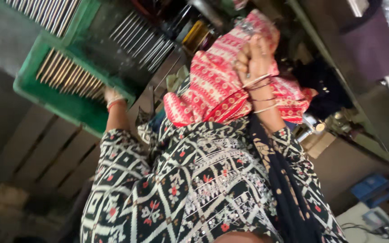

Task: The person repeatedly picks metal rods from a green tray, inserts them into a green industrial machine, and operates the levers to process each rod. The person then removes the processed rods and places them back into the tray. This cycle continues throughout the clip.

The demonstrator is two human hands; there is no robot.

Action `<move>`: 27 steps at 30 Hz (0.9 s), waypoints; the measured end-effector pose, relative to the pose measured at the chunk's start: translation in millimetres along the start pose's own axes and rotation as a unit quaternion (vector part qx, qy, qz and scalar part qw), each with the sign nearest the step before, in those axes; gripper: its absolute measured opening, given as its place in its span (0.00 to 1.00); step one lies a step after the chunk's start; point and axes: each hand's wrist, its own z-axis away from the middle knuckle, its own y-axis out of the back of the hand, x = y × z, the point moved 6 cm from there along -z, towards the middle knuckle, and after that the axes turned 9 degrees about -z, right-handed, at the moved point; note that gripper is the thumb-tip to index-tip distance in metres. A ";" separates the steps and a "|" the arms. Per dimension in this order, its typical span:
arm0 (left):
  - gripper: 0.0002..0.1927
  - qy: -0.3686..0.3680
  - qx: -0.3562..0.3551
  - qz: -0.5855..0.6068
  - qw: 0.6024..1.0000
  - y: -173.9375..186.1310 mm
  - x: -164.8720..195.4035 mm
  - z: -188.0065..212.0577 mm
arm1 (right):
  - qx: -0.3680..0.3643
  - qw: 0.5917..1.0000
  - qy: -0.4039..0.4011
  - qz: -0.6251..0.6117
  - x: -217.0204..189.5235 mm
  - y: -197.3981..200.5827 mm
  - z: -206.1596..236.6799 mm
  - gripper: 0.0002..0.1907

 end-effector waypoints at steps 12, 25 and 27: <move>0.37 -0.172 -0.024 -0.842 0.511 53.8 -31.4 103.0 | 0.018 0.999 -0.006 -0.038 1.3 -3.8 1.3 0.09; 0.20 0.480 -0.116 -0.624 -0.606 312.8 217.6 183.3 | -0.014 0.991 -0.025 -0.131 -5.2 8.9 10.4 0.10; 0.24 0.557 -0.101 -0.572 -0.594 331.6 258.2 231.4 | 0.006 0.996 0.017 -0.084 -12.2 11.8 23.9 0.13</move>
